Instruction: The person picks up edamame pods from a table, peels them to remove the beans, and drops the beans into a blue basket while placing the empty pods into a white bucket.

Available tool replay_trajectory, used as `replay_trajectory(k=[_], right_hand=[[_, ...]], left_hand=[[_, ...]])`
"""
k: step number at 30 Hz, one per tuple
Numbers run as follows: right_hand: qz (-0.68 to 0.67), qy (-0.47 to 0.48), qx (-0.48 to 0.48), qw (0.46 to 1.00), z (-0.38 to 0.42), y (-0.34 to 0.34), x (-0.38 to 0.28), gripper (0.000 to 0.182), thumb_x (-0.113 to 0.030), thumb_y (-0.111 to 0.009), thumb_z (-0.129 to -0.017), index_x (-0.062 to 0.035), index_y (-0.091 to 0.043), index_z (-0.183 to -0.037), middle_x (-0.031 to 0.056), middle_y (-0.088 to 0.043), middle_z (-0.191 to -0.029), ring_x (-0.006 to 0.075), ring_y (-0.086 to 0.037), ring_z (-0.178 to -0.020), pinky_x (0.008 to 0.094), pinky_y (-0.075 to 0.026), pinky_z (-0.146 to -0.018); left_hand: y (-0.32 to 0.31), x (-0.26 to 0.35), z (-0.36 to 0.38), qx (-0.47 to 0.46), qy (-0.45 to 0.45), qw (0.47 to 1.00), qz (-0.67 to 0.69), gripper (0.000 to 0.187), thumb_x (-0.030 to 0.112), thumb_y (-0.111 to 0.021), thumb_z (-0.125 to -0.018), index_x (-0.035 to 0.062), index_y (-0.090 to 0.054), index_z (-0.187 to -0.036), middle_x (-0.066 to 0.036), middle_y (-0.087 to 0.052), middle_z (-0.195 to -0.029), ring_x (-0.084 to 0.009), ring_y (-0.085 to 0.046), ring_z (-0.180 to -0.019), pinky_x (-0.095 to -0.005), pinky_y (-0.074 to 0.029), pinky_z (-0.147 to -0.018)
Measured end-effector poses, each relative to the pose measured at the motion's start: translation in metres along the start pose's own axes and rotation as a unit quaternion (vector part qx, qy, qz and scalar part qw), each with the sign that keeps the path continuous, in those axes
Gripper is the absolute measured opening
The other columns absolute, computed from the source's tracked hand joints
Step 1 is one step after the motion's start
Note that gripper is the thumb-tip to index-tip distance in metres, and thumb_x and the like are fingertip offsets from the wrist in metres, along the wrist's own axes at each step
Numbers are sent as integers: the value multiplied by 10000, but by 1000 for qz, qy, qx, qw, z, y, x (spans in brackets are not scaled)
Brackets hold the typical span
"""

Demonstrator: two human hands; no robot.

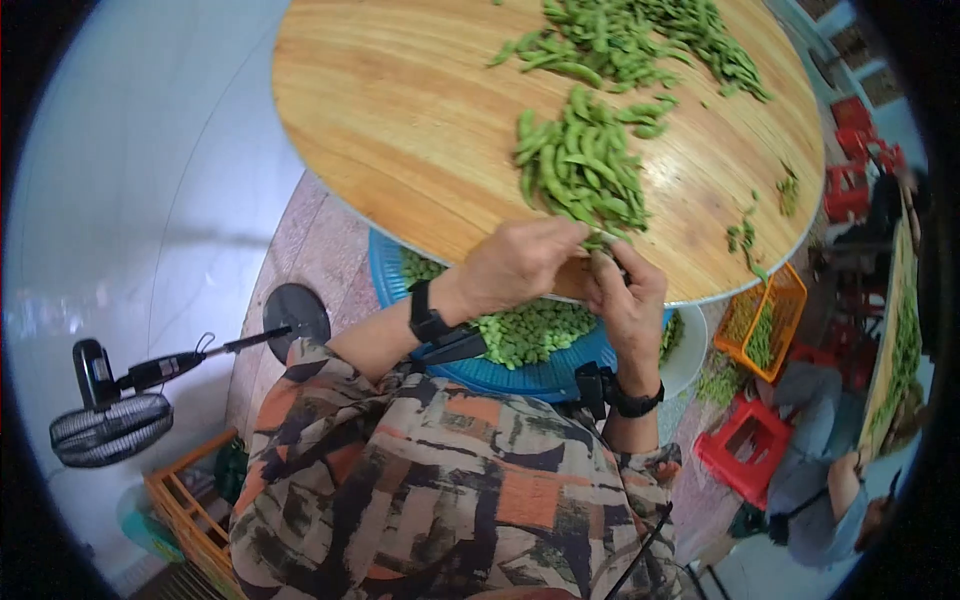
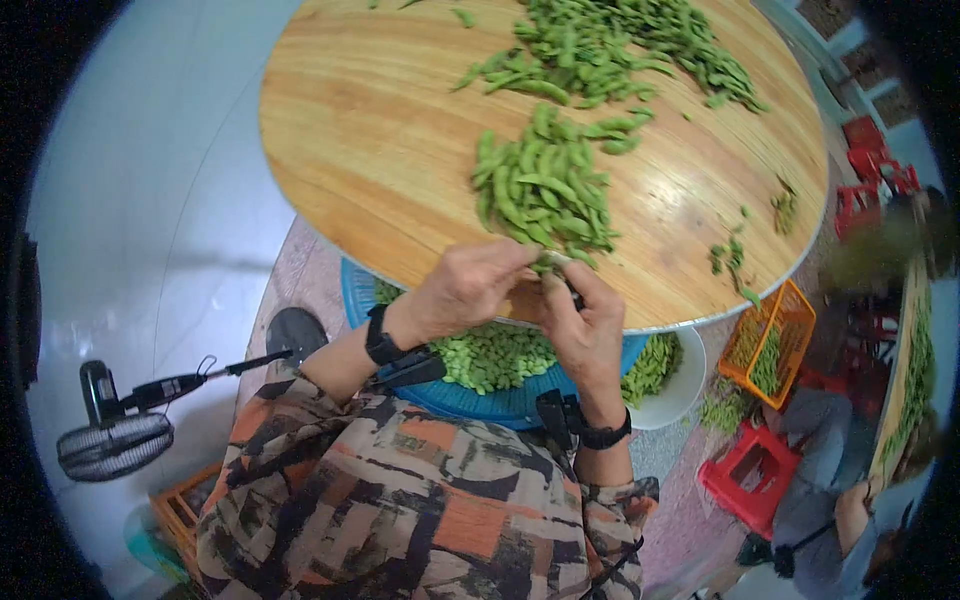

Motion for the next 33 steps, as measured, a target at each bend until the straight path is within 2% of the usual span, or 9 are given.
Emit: replay_trajectory(k=[7, 10, 13, 15, 19, 24, 29, 31, 33], right_hand=[[162, 110, 67, 978, -1, -2, -10, 148, 10, -589, -884, 65, -625, -1016, 40, -545, -747, 113, -538, -728, 273, -452, -650], [149, 96, 54, 983, 0, -2, -7, 131, 8, -591, -884, 53, -641, -997, 47, -565, -750, 107, -531, -708, 271, -450, -635], [8, -23, 39, 999, 1, 0, 7, 130, 9, -596, -878, 37, -650, -993, 55, -584, -755, 115, -544, -696, 273, -453, -627], [83, 32, 40, 995, 0, 0, 4, 122, 15, -600, -872, 21, -649, -984, 87, -601, -760, 140, -556, -658, 282, -449, -598], [251, 220, 87, 939, 13, -12, -30, 88, 35, -583, -861, 17, -629, -934, 158, -558, -742, 254, -558, -602, 332, -432, -548], [281, 236, 115, 923, 19, -9, -34, 109, 30, -593, -865, 26, -632, -967, 135, -582, -745, 225, -587, -612, 327, -453, -561], [31, 8, 71, 997, 13, 7, -4, 171, -40, -659, -892, 15, -667, -1053, 35, -688, -834, 61, -595, -721, 227, -482, -622], [26, 17, 71, 997, 14, 1, -15, 161, -53, -660, -897, 19, -672, -1040, 19, -677, -819, 59, -581, -693, 219, -474, -605], [20, 27, 69, 997, 13, 1, -15, 154, -65, -662, -902, 23, -676, -1027, 2, -665, -803, 56, -568, -665, 210, -467, -587]], left_hand=[[2, 1, 0, 32, 2, 999, 1, 237, 23, -622, -878, -21, -607, -1109, -202, -631, -821, -355, -658, -766, -392, -528, -642], [5, -9, 1, 33, 42, 998, 45, 229, 58, -589, -925, -55, -585, -1124, -162, -638, -791, -272, -662, -684, -341, -517, -598], [-3, -26, 6, -78, 221, 952, 197, 221, 108, -555, -971, -63, -589, -1107, -87, -640, -745, -145, -628, -611, -271, -482, -545], [-13, -34, 14, -114, 356, 837, 401, 215, 137, -540, -991, -44, -613, -1082, -27, -616, -705, -66, -590, -597, -218, -453, -518], [-16, -26, 13, -162, 363, 813, 426, 238, 129, -506, -1000, -32, -614, -1139, -15, -616, -716, -63, -585, -609, -205, -458, -526], [-24, -27, 21, -6, 323, 889, 324, 350, 99, -487, -948, -26, -586, -1260, -44, -599, -691, -70, -549, -633, -246, -461, -567], [-18, -17, 23, -80, 349, 886, 295, 381, 89, -529, -915, -20, -570, -1278, -86, -616, -710, -116, -582, -649, -295, -483, -588], [-18, -14, 22, -110, 341, 890, 282, 394, 93, -540, -912, -26, -557, -1288, -105, -629, -725, -123, -590, -650, -304, -485, -587], [-8, 5, 11, -102, 180, 973, 99, 397, 30, -508, -956, 10, -523, -1352, -53, -655, -788, -116, -615, -684, -248, -485, -605]])
Point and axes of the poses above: each hand's wrist, its own z-axis away from the middle knuckle, its own y-axis out of the back of the hand, x = y × z, the point moved 6 cm from there along -z, towards the middle knuckle
